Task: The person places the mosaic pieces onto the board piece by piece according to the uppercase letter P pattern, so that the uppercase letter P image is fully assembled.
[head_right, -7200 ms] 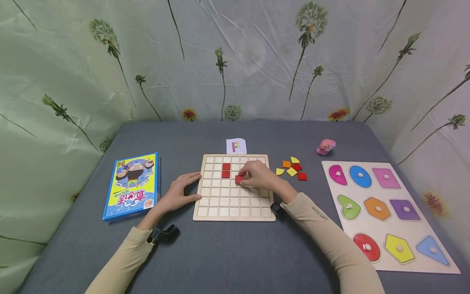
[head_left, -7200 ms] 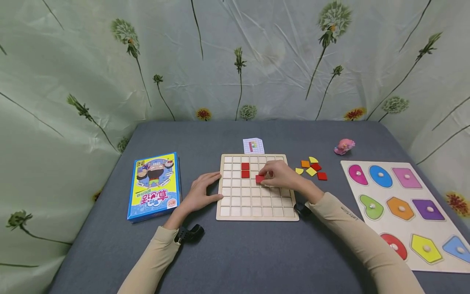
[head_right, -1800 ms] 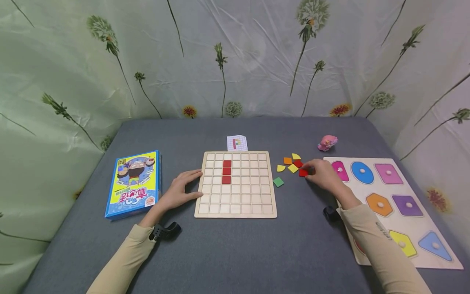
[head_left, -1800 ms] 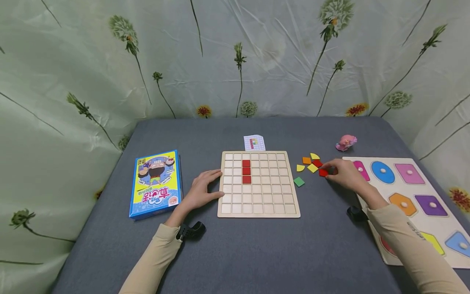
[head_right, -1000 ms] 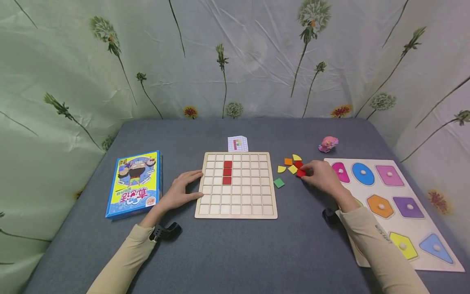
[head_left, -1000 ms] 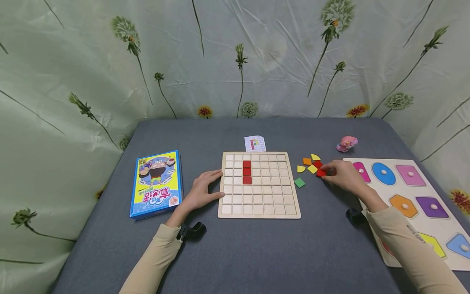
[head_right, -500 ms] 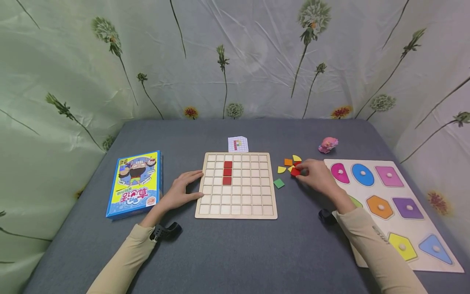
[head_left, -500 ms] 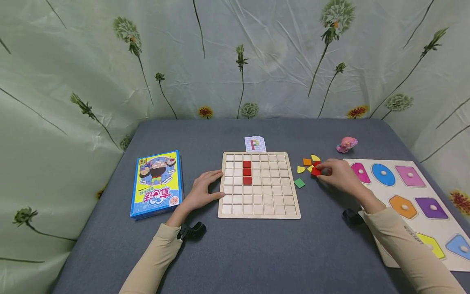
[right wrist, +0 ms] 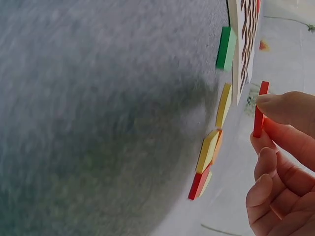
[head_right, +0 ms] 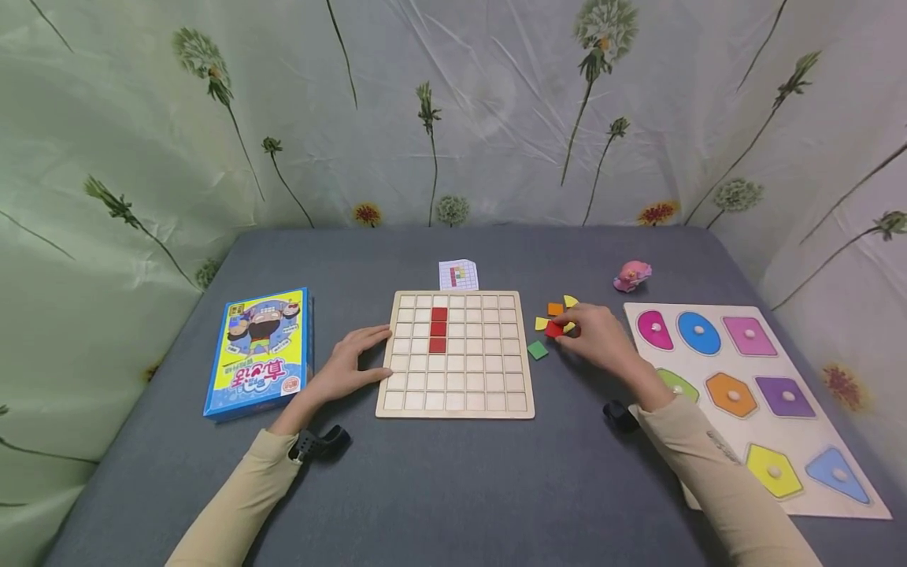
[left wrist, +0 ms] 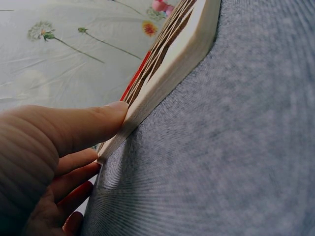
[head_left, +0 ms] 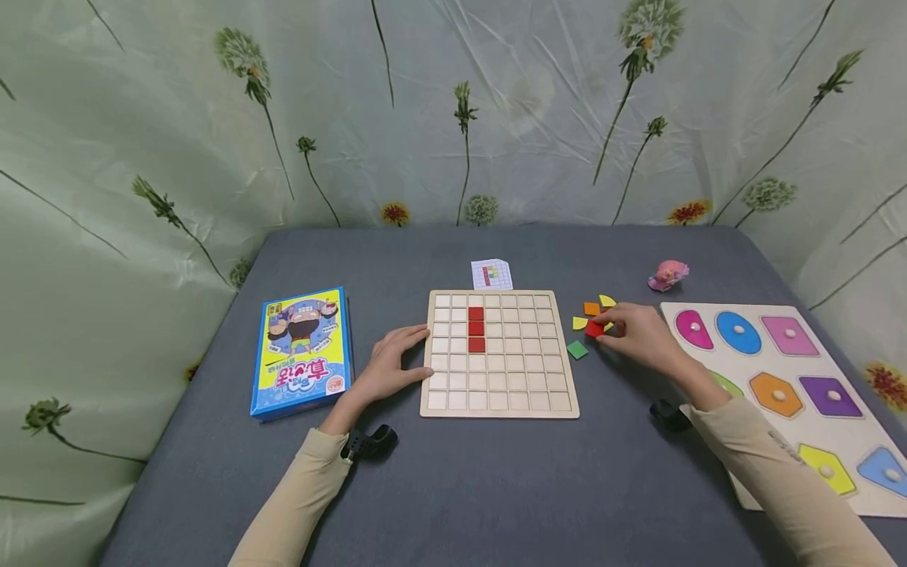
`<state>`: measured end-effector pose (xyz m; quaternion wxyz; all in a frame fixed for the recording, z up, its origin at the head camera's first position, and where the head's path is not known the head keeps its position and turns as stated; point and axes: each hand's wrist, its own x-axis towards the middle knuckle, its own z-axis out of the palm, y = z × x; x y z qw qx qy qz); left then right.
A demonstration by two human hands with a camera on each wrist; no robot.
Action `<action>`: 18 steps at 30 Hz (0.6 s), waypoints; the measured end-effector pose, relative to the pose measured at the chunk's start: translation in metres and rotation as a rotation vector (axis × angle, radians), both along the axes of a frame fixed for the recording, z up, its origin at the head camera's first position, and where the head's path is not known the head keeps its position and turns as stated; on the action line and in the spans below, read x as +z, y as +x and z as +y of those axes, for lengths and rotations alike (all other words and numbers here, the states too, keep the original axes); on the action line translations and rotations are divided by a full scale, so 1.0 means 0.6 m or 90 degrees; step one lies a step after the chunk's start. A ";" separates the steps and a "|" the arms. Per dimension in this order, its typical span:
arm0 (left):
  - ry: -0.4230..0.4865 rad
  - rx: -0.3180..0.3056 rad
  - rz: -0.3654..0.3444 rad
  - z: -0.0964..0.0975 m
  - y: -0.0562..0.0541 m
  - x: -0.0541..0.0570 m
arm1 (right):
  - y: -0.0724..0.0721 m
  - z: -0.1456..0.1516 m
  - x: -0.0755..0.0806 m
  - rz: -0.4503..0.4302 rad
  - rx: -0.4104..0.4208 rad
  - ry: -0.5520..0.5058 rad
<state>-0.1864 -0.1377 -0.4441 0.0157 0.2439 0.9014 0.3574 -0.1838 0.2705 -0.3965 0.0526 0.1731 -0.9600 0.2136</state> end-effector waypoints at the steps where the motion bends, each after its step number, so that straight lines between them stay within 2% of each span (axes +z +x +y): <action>1: -0.001 0.001 0.003 -0.001 0.000 0.000 | 0.000 -0.004 0.000 -0.001 0.004 -0.004; 6: -0.009 0.003 0.004 -0.004 0.001 0.000 | 0.005 -0.023 0.001 -0.012 0.016 -0.005; 18: -0.006 0.006 -0.010 0.000 -0.002 -0.001 | 0.004 -0.057 0.006 0.000 0.053 -0.021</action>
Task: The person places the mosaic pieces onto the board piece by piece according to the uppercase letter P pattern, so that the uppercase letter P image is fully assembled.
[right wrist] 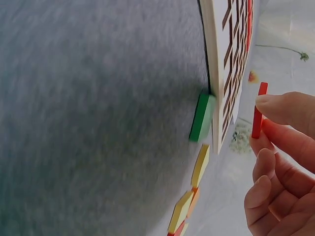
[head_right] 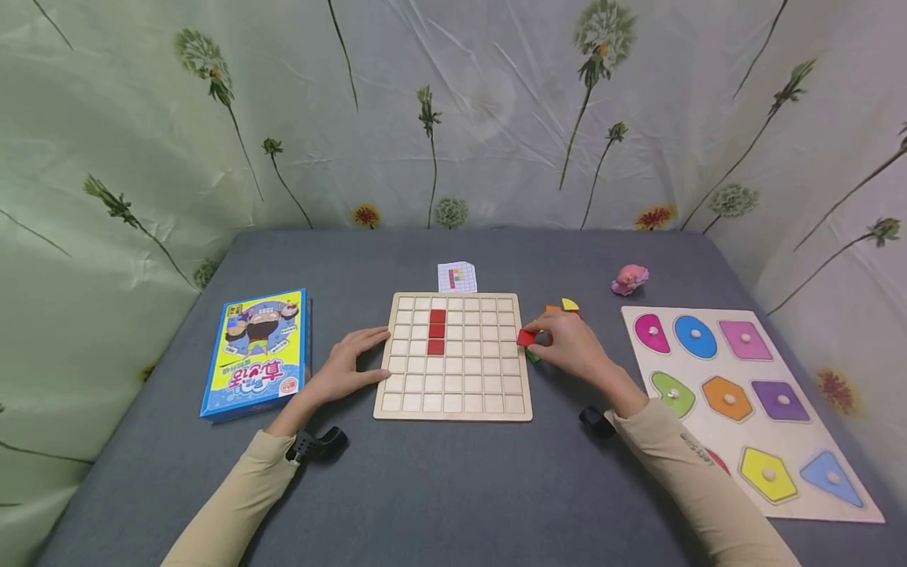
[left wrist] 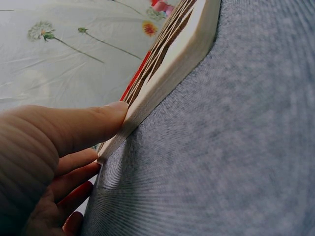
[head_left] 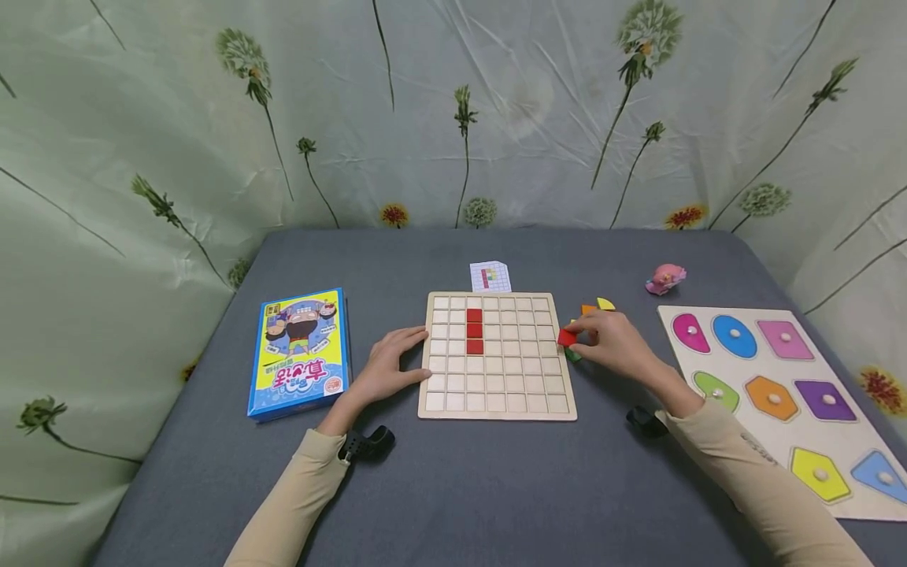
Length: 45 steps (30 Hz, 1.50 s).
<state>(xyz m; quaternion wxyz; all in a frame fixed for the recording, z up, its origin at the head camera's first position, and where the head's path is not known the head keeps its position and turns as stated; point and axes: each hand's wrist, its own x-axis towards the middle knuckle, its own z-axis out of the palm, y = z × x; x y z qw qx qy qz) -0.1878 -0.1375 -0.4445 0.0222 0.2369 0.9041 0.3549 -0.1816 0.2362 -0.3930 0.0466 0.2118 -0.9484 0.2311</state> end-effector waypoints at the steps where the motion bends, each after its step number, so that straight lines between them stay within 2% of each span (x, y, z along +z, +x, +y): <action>1: 0.001 0.000 0.000 0.000 0.000 0.000 | 0.000 -0.003 0.000 0.000 0.002 -0.003; 11: 0.003 -0.003 0.000 0.002 0.000 0.000 | 0.005 -0.035 -0.003 -0.016 0.008 -0.035; 31: 0.002 -0.006 -0.004 0.001 0.001 0.003 | 0.004 -0.102 -0.012 -0.034 0.072 -0.061; 45: 0.003 -0.005 -0.009 0.002 -0.001 0.003 | 0.005 -0.146 -0.015 -0.040 0.113 -0.033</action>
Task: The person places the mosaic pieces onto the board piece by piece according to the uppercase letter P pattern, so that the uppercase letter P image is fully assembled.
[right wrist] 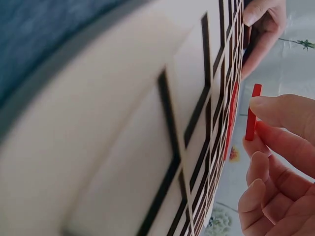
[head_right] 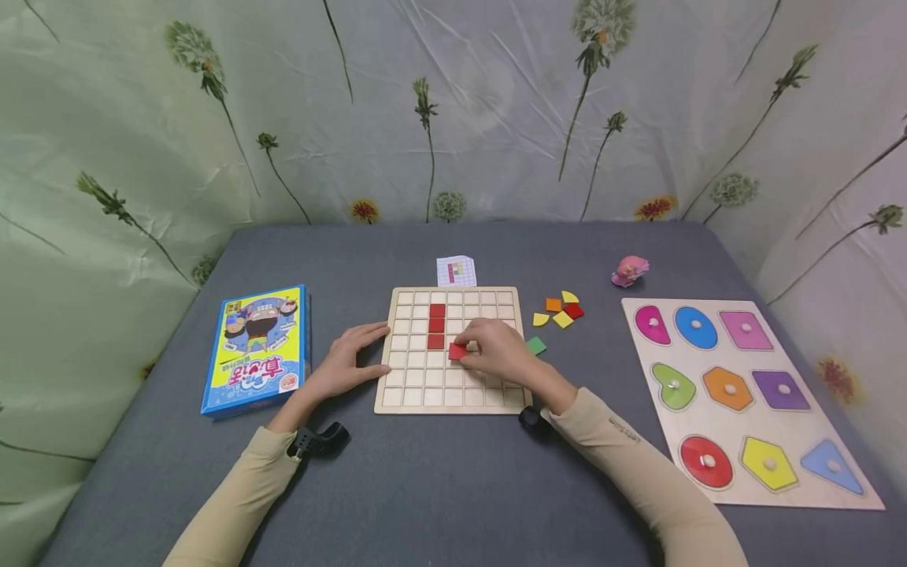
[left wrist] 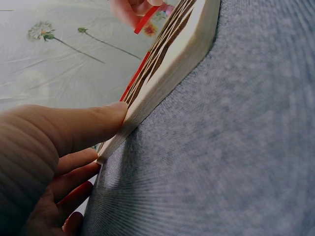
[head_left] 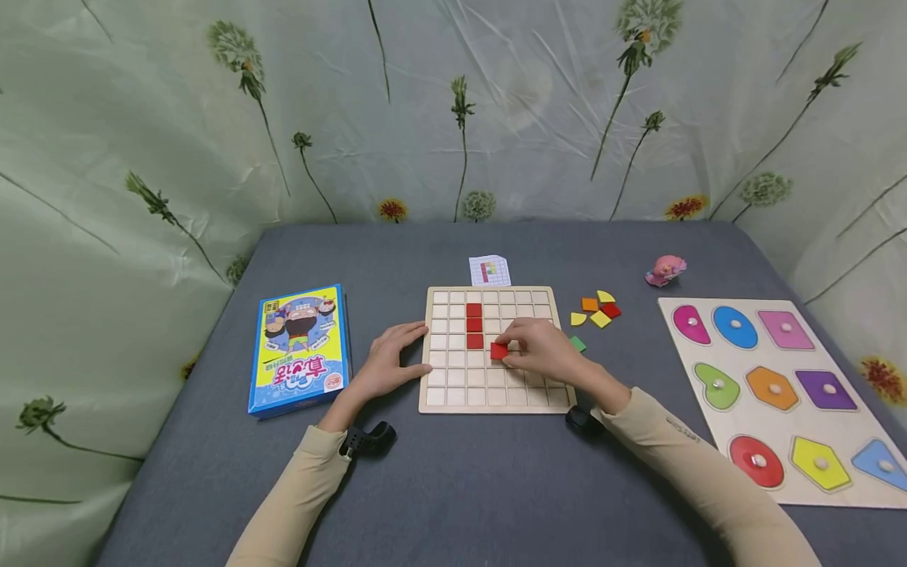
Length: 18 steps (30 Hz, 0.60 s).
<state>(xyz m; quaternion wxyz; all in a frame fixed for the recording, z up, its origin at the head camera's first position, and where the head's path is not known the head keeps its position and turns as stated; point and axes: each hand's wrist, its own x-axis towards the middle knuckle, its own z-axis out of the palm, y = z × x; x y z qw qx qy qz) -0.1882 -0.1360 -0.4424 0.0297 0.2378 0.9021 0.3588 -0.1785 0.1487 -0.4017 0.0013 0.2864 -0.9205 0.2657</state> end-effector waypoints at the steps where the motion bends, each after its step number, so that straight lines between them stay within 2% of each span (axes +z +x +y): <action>1: 0.000 0.000 -0.001 0.000 0.000 0.000 | 0.000 -0.003 0.000 0.002 0.002 0.003; 8: 0.005 0.001 -0.003 0.000 0.000 0.000 | 0.002 -0.018 -0.005 0.007 0.016 0.028; 18: -0.003 0.000 0.004 -0.002 0.000 -0.001 | -0.006 -0.039 -0.011 0.001 0.029 0.018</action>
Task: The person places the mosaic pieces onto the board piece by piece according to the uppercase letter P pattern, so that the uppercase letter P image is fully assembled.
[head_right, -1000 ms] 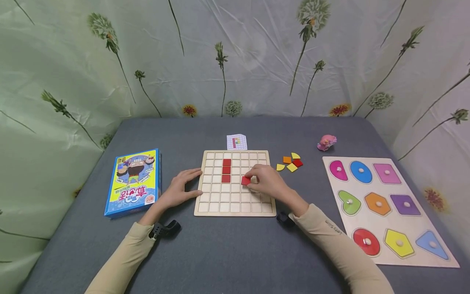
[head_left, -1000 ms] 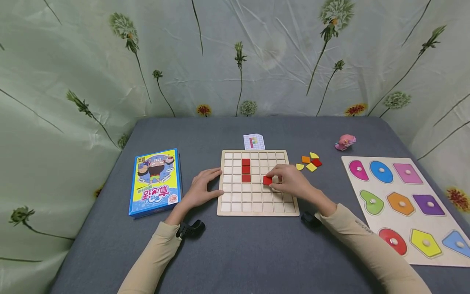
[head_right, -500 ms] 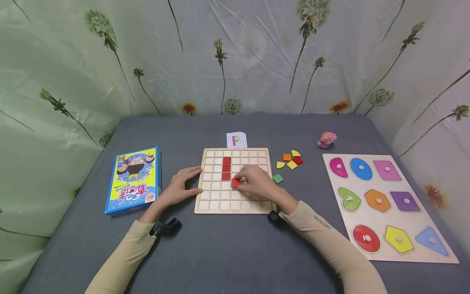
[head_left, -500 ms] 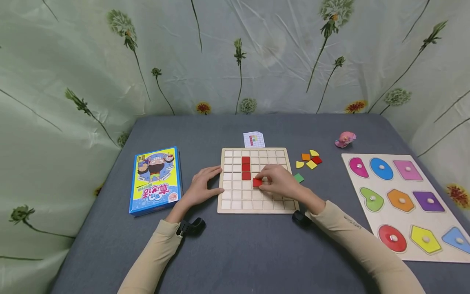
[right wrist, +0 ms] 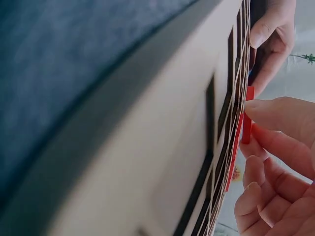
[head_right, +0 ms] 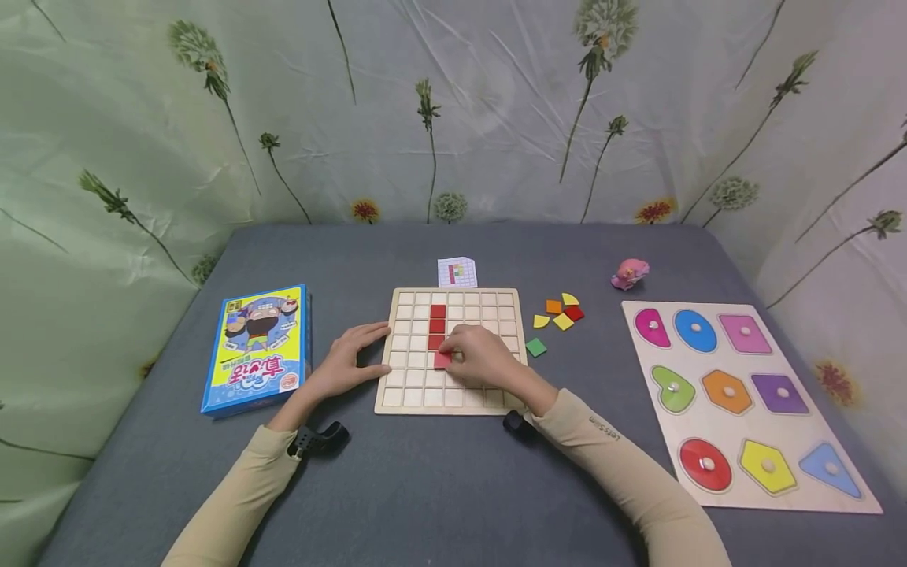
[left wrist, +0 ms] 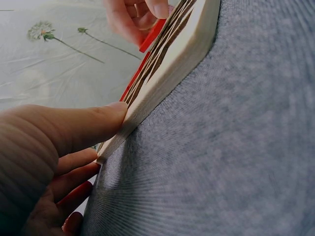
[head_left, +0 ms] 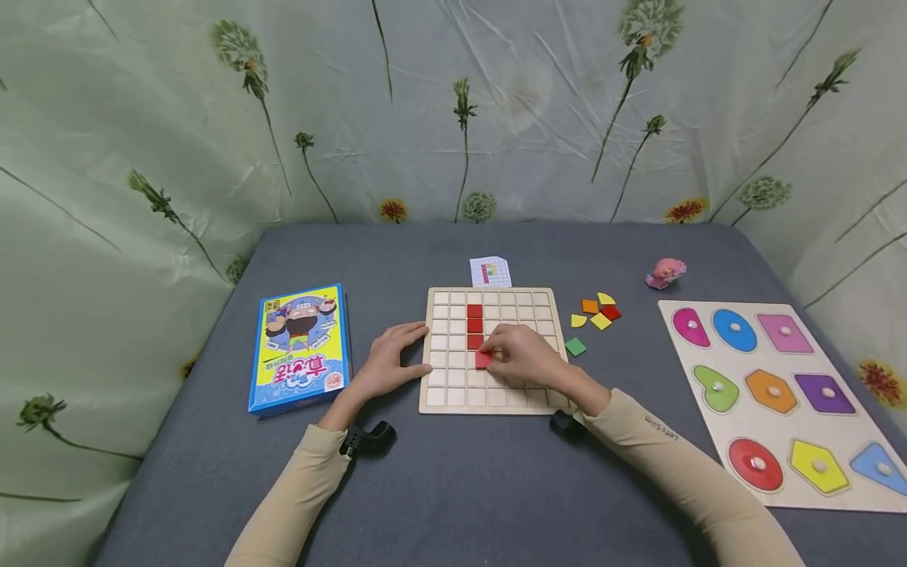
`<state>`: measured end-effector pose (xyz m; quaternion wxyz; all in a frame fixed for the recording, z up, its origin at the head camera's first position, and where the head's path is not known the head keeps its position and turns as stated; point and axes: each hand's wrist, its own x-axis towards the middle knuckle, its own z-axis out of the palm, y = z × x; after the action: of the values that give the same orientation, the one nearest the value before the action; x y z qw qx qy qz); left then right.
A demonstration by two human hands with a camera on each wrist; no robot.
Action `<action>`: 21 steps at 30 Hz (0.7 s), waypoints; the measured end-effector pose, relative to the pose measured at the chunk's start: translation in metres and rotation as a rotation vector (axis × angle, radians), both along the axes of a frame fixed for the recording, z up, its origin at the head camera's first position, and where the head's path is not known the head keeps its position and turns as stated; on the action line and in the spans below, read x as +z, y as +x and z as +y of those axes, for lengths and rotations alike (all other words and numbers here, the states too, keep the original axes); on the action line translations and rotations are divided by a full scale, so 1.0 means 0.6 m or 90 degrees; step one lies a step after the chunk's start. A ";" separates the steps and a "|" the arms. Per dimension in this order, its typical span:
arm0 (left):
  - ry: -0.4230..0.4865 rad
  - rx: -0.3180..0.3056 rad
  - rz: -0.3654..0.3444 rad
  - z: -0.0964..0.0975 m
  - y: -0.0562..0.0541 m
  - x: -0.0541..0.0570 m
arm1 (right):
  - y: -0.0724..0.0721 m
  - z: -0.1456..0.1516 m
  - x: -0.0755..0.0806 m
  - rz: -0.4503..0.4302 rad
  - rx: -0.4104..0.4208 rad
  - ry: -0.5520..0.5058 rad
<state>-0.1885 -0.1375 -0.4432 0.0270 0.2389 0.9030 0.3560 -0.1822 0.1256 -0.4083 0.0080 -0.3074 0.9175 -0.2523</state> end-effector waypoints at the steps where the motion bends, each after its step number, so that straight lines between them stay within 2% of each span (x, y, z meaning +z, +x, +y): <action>1: -0.002 -0.001 0.004 0.000 0.000 -0.001 | 0.000 -0.001 0.000 0.000 -0.001 0.003; 11: 0.008 -0.004 -0.004 0.001 0.002 0.004 | -0.002 -0.013 0.002 0.011 0.009 0.044; 21: 0.003 -0.002 0.001 0.001 0.001 0.003 | -0.004 -0.020 0.004 0.013 0.014 0.046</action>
<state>-0.1878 -0.1369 -0.4414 0.0264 0.2405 0.9018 0.3582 -0.1848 0.1134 -0.4061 0.0129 -0.3198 0.9225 -0.2160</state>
